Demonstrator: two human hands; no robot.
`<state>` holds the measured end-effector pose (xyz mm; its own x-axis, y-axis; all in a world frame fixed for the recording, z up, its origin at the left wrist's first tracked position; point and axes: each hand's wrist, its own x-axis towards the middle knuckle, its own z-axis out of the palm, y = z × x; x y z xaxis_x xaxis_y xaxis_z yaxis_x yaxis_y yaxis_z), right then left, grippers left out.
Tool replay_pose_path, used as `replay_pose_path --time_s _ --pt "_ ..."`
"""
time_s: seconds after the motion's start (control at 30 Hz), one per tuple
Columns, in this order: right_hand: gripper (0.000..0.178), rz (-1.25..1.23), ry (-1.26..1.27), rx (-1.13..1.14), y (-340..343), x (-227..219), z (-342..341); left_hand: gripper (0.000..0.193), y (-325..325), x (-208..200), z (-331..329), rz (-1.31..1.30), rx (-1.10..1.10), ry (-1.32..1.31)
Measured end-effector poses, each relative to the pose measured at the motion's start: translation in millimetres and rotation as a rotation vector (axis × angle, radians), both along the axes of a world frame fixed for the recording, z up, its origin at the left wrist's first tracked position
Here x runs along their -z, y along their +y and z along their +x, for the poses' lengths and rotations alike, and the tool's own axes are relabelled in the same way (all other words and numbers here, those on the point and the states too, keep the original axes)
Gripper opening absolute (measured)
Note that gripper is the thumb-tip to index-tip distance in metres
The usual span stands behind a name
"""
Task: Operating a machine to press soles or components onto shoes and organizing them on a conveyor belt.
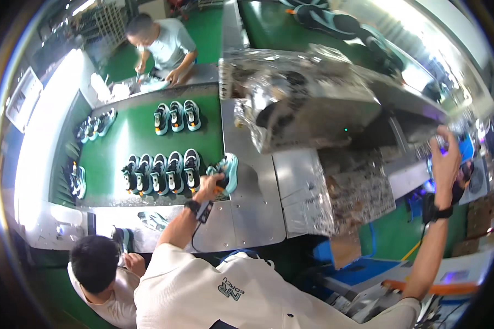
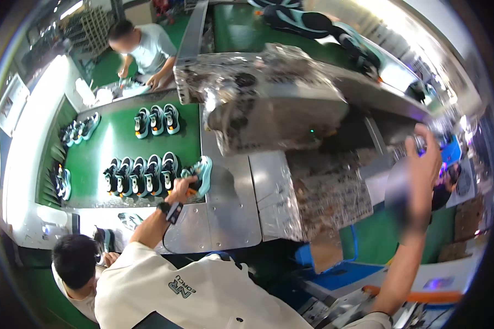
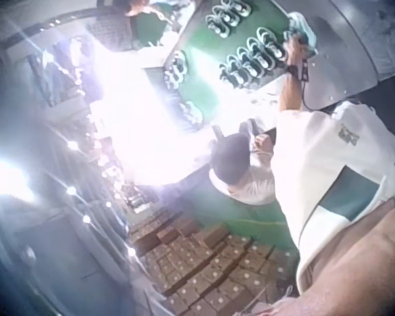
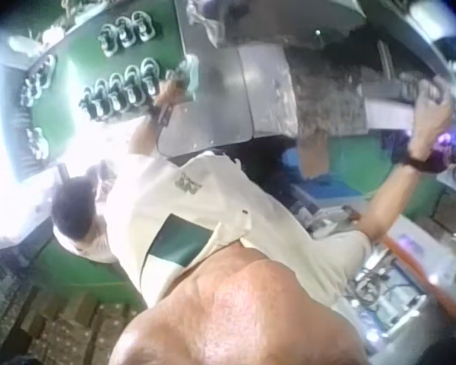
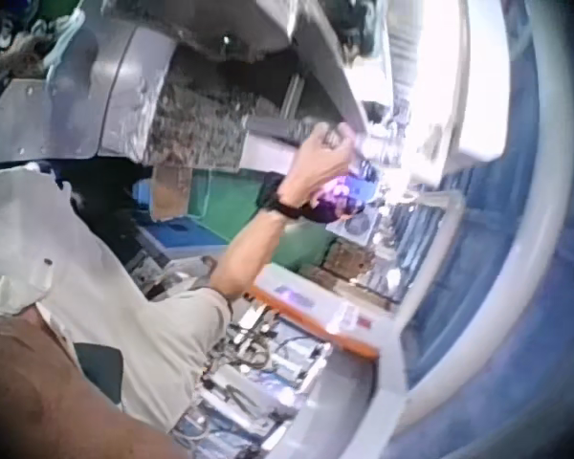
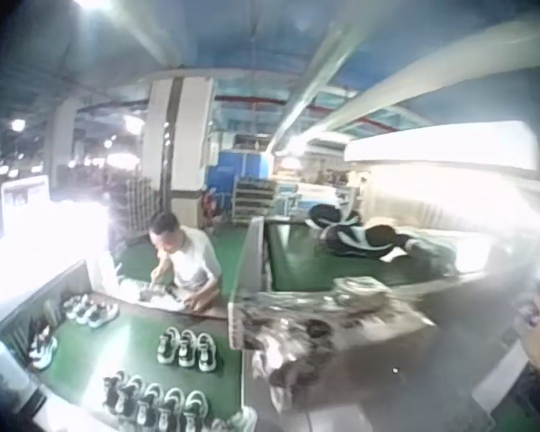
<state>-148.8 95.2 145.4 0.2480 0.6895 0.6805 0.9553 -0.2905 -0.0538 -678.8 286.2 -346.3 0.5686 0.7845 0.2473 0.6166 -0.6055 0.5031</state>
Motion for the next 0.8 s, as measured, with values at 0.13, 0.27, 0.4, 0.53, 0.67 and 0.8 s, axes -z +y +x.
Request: replay_pose_path --time_s 0.13,0.27,0.4,0.53,0.67,0.8 --pt "0.050 -0.100 -0.156 -0.045 165.5 -29.0 32.4 0.029 119.3 43.5 -1.7 -0.627 -0.380 -0.390" --pt "0.074 -0.270 -0.098 0.016 289.7 -33.6 70.2 0.026 214.5 19.6 16.6 -0.811 -0.690 -0.917" --pt "0.076 -0.395 -0.071 -0.048 360.8 -29.5 105.6 0.060 306.2 50.2 38.2 -0.494 -0.919 -0.361" --pt "0.068 -0.494 0.016 -0.023 380.1 -23.2 90.3 0.058 329.1 73.8 59.1 -0.275 -0.968 -0.152" --pt "0.064 -0.425 -0.102 -0.004 373.6 -18.6 64.1 0.066 347.9 74.1 57.1 -0.292 -1.017 -0.091" --pt "0.065 -0.311 -0.328 0.117 357.4 -18.4 75.5 0.068 342.1 88.8 36.1 -0.331 -0.849 -0.157"
